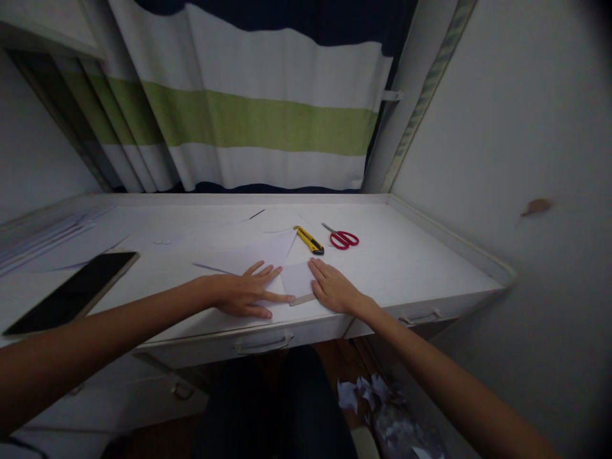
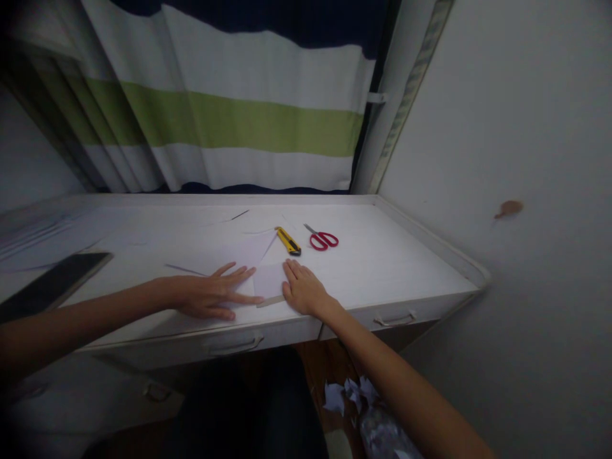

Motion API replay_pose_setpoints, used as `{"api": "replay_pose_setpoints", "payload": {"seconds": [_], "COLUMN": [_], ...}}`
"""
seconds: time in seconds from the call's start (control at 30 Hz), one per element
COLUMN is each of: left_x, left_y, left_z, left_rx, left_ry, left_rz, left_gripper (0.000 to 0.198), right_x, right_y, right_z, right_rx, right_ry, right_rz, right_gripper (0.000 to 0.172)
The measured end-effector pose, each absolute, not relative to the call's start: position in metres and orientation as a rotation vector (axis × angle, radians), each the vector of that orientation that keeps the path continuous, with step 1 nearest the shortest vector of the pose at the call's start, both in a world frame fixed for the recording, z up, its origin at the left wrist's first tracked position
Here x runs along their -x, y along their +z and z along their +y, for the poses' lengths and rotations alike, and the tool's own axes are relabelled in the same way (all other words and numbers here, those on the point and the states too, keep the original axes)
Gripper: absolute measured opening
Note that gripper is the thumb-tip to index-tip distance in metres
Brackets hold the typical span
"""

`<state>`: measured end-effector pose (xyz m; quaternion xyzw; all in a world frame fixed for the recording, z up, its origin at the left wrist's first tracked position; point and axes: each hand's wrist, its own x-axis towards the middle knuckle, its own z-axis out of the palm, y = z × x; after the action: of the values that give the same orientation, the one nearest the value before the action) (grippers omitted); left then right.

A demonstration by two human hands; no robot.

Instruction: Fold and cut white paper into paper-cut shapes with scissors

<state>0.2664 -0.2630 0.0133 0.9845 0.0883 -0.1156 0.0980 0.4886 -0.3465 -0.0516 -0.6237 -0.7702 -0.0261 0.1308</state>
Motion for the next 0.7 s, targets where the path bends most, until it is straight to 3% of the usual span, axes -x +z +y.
{"api": "replay_pose_setpoints", "payload": {"seconds": [0.27, 0.4, 0.57, 0.7], "left_x": [-0.267, -0.274, -0.296, -0.309], "left_y": [0.022, 0.007, -0.021, -0.028], "left_z": [-0.275, -0.280, -0.294, -0.301], "left_rx": [-2.970, -3.009, -2.979, -3.017], "left_ry": [-0.413, -0.088, 0.230, 0.373], "left_rz": [0.263, 0.574, 0.906, 0.973], "left_gripper": [0.043, 0.049, 0.072, 0.066], "right_x": [-0.492, -0.495, -0.488, -0.482], "right_y": [-0.039, -0.039, -0.049, -0.047], "right_z": [-0.348, -0.346, -0.345, -0.341], "right_rx": [1.824, 2.010, 2.044, 1.999], "right_ry": [0.089, 0.103, 0.142, 0.203], "right_rz": [-2.200, -1.786, -1.630, -1.569], "right_gripper": [0.052, 0.049, 0.040, 0.032]}}
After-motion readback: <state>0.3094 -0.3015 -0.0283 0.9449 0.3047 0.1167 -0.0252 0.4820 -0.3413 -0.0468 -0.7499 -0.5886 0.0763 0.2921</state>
